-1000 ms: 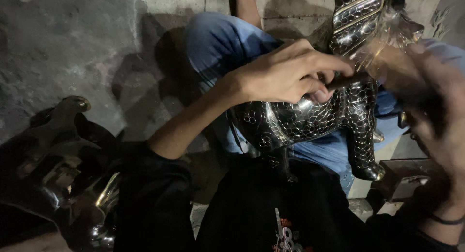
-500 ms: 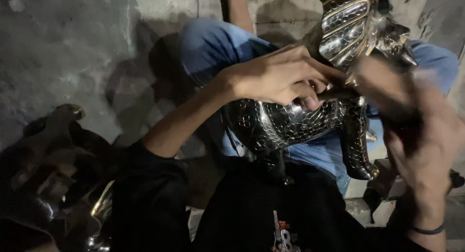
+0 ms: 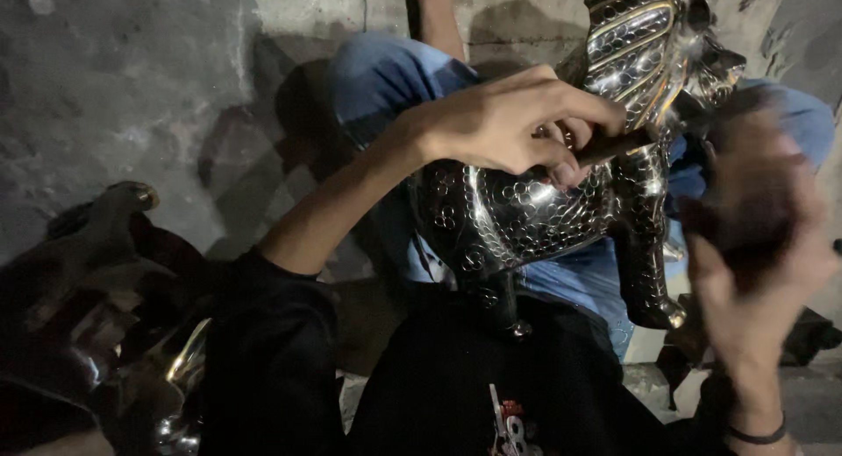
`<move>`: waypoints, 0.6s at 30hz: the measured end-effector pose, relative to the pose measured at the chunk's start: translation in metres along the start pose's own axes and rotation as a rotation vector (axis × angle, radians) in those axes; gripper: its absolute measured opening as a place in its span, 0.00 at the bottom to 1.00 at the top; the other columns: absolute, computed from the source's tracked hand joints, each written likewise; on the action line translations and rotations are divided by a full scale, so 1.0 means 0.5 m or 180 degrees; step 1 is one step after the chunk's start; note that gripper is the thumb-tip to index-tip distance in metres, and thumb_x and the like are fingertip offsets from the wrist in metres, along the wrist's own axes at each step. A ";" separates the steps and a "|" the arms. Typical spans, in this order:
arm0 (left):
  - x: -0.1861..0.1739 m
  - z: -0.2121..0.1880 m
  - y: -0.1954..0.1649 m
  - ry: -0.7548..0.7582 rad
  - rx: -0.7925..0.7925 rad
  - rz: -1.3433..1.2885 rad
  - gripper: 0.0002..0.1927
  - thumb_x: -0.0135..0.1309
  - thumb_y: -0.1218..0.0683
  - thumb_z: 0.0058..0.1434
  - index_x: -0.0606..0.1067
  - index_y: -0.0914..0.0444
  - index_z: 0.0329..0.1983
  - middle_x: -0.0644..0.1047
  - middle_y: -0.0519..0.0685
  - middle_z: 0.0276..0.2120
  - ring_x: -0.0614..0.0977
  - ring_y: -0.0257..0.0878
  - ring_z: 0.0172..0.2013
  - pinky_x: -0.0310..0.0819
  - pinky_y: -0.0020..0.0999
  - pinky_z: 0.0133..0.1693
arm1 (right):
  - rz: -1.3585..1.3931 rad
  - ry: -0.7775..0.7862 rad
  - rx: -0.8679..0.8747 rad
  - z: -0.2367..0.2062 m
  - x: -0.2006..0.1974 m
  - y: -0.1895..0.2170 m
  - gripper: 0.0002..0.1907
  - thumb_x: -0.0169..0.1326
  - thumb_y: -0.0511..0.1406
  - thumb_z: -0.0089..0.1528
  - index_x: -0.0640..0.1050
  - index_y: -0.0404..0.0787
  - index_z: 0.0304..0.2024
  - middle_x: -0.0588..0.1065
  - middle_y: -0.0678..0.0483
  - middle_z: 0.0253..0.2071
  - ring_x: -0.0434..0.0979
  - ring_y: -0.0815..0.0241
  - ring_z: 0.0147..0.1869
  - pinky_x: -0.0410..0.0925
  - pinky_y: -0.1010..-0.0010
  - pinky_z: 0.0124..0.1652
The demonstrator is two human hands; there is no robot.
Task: The person sits cross-legged on the floor with a brass elephant figurine in their lap and engraves a scale pattern into its body, holding a chisel against the surface and striking it with a wooden mallet, repositioning the chisel across different spots.
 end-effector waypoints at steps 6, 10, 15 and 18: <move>-0.001 0.003 -0.002 0.0202 -0.0185 0.0046 0.13 0.52 0.69 0.67 0.73 0.64 0.52 0.86 0.50 0.34 0.91 0.34 0.39 0.86 0.30 0.40 | 0.0279 -0.0142 0.0289 -0.007 -0.011 -0.045 0.34 0.63 0.23 0.68 0.60 0.31 0.71 0.67 0.41 0.66 0.72 0.51 0.70 0.71 0.65 0.68; 0.006 0.010 -0.010 0.0222 -0.0075 -0.0027 0.15 0.50 0.69 0.68 0.73 0.64 0.55 0.84 0.51 0.33 0.89 0.36 0.36 0.86 0.30 0.39 | -0.0090 -0.0053 0.0359 -0.015 -0.006 -0.063 0.29 0.65 0.23 0.69 0.66 0.30 0.67 0.71 0.42 0.59 0.74 0.52 0.62 0.69 0.66 0.64; 0.008 0.010 0.002 0.0208 -0.0218 -0.0038 0.16 0.50 0.68 0.67 0.73 0.64 0.56 0.84 0.50 0.33 0.90 0.36 0.37 0.86 0.29 0.40 | 0.0792 -0.0136 0.0518 0.002 -0.008 -0.069 0.29 0.60 0.31 0.66 0.65 0.35 0.67 0.73 0.50 0.62 0.77 0.57 0.66 0.72 0.69 0.64; 0.011 0.008 0.013 0.0320 -0.0255 -0.0091 0.13 0.50 0.68 0.68 0.75 0.64 0.53 0.84 0.50 0.32 0.90 0.36 0.36 0.86 0.30 0.41 | 0.0440 -0.0021 0.0717 0.011 -0.008 -0.064 0.23 0.57 0.28 0.73 0.67 0.37 0.69 0.75 0.46 0.59 0.79 0.54 0.64 0.72 0.66 0.64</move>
Point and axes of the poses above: each hand's wrist, its own z-axis towards the middle knuckle, its own x-axis out of the palm, y = z × x, the point moved 4 cm from there along z, towards the middle knuckle
